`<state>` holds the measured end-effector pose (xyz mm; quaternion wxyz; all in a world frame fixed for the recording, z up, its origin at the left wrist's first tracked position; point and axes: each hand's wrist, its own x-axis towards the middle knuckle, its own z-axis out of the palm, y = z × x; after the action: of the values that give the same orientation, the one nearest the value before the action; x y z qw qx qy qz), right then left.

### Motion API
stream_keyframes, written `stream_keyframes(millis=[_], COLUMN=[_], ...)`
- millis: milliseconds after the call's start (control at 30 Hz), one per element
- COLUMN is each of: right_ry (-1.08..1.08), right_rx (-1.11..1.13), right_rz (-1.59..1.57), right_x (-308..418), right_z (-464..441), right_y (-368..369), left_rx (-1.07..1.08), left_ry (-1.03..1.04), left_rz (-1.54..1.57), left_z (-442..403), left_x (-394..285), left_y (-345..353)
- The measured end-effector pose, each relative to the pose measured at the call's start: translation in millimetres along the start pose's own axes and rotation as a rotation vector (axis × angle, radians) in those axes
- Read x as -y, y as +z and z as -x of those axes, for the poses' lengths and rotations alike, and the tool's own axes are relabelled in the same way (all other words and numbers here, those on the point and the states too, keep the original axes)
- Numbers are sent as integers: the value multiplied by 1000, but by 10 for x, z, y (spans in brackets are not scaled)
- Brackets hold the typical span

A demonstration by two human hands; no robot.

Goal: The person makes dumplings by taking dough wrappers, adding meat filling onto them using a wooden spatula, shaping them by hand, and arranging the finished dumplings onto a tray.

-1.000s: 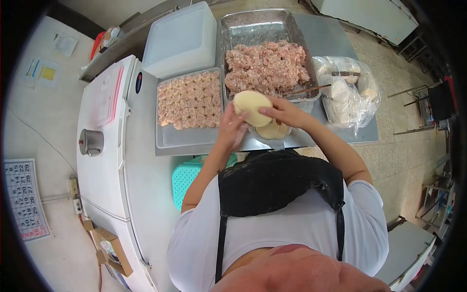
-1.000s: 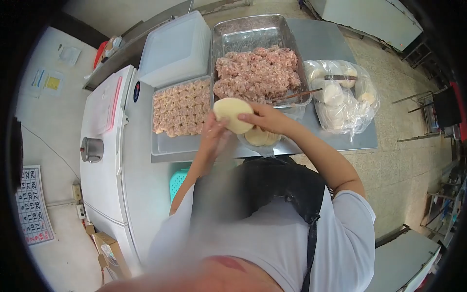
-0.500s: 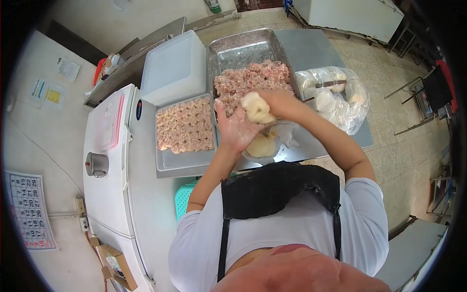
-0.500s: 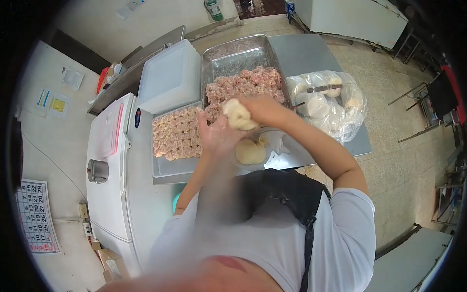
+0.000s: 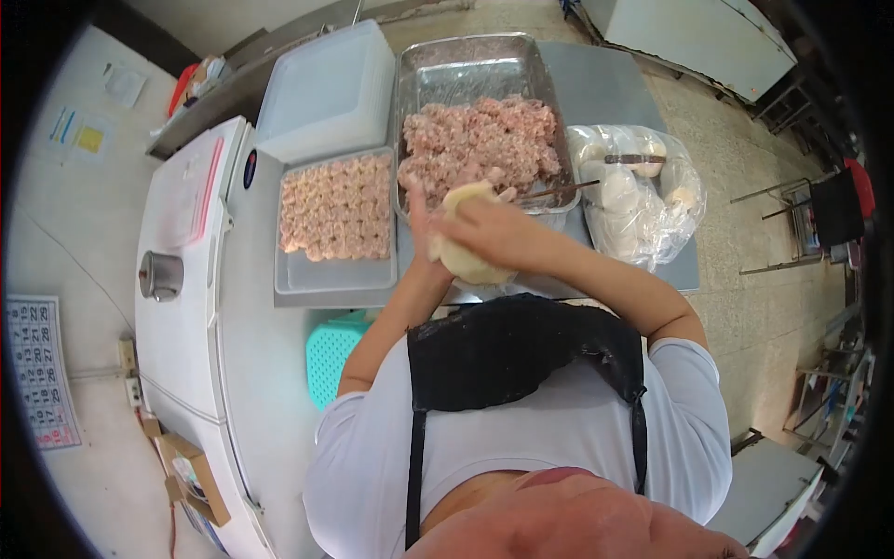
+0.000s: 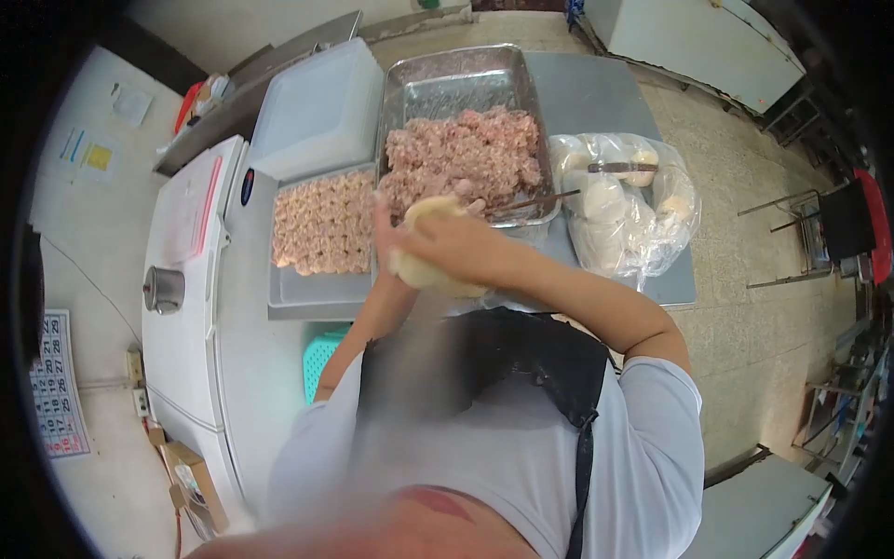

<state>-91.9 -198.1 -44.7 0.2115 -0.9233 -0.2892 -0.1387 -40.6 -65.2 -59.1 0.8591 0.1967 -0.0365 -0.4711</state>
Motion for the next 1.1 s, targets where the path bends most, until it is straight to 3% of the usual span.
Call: stream_keyframes(millis=[67, 100, 133, 200, 267, 333, 367, 500, 633, 700, 733, 800, 933, 1000, 1100], right_ry=[-40, 166, 374, 522, 429, 420, 414, 440, 527, 468, 469, 487, 581, 605, 496], right_rx=[20, 42, 61, 204, 393, 449, 497, 309, 306, 456, 457, 418, 319, 410, 364], right_rz=[-106, -157, -200, 39, 234, 140, 54, -241, -167, -71, -70, -1, -35, -37, -115], right_x=[87, -92, -277, -564, -648, -436, -342, -189, -340, -480, -512, -551, -694, -754, -846], right_z=[-52, -35, -16, 109, 278, 264, 274, 181, 303, 481, 563, 710, 1019, 1052, 1092], right_y=[96, 168, 189, 59, -8, -89, -105, 200, 319, 346, 374, 429, 719, 651, 510], left_rx=[10, 86, 79, -23, 19, -93, -176, -262, -146, 5, 6, 1, -143, -374, -257], left_ry=[-85, -121, -118, -96, -100, 234, 335, 317, 274, 323, 323, 555, 374, 390, 386], left_rz=[6, 16, 27, -191, -195, -651, -736, -900, -1559, -1872, -1870, -1995, -1795, -1851, -1853], left_z=[-27, -144, -55, 164, 282, 330, 312, 480, 516, 439, 431, 437, 303, 272, 329], left_x=[-27, -17, -22, -70, -189, -302, -364, -451, -278, -165, -72, 92, 75, -5, 18], left_y=[-46, -549, -453, -120, -242, -427, -610, -823, -1210, -1361, -1409, -1343, -1515, -1424, -1148])
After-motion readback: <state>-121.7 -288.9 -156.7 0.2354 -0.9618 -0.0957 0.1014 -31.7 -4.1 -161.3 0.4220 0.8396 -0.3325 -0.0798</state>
